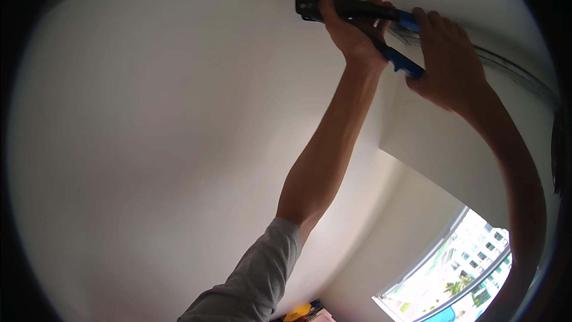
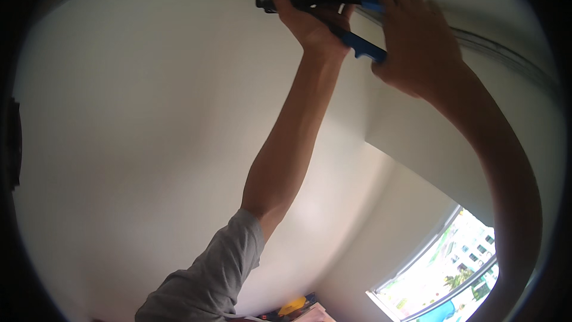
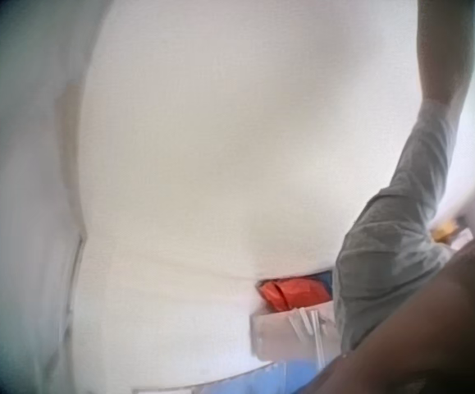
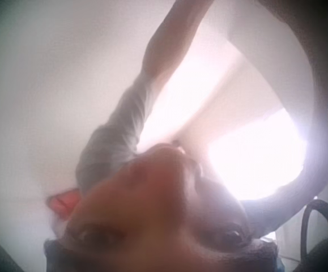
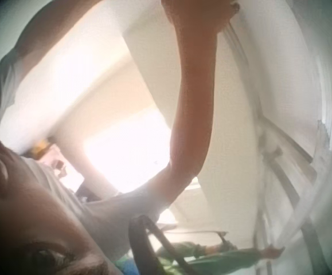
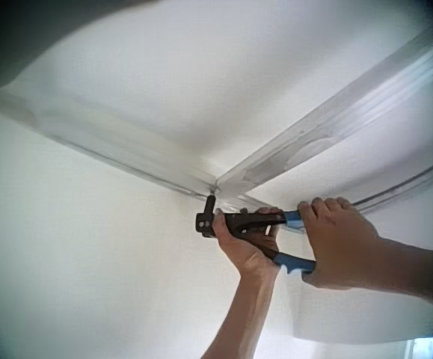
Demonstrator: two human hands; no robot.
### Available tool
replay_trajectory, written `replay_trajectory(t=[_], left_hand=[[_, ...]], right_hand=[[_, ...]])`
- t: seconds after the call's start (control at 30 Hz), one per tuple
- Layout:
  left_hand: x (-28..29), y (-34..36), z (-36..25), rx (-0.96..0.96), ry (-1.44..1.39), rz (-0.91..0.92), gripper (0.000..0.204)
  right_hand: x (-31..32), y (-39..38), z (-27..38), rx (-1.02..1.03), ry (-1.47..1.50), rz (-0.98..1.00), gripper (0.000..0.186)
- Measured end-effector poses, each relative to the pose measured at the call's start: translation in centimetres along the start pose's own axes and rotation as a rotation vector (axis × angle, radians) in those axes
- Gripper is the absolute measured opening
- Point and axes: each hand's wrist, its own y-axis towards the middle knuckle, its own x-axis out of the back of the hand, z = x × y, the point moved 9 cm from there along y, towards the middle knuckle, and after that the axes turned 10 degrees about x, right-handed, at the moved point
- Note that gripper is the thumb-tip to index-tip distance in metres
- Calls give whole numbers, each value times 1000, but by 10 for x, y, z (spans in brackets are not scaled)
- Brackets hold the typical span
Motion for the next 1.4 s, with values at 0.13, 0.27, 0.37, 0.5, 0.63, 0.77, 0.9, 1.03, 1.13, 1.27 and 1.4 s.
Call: replay_trajectory(t=[0.13, 0.27, 0.37, 0.5, 0.63, 0.77, 0.9, 1.03, 1.13, 1.27, 1.4], left_hand=[[0, 9, 2, -13, 38, 12, 68], [14, 15, -2, -35, 80, -129, 76], [-44, -5, -4, -29, 72, 616, 54], [3, -11, -9, 64, 117, 177, 78], [23, -37, -2, 270, 224, 110, 96], [2, -42, 0, 287, 264, 322, 88], [-21, -29, -1, 267, 48, 394, 73], [-16, -12, -3, 242, 24, 175, 46], [-15, -9, -1, 265, 71, 127, 47], [-20, -5, 2, 247, 15, 173, 51], [-17, 5, 6, 176, -87, 105, 48]], right_hand=[[-18, 19, -6, 13, 73, 19, 63], [-4, 22, -8, 44, 126, -64, 42], [6, 11, -15, 32, 387, -40, 35], [18, 19, -22, 13, 261, -130, 32], [-9, 28, -36, -174, 180, 37, 40], [-9, 33, -36, -155, 162, 13, 44], [14, 36, -33, -19, 94, -157, 47], [12, 38, -37, -31, 145, -149, 50], [1, 40, -42, -132, 214, -51, 51], [9, 42, -34, -118, 214, -47, 51], [35, 22, -20, -39, 174, -219, 54]])
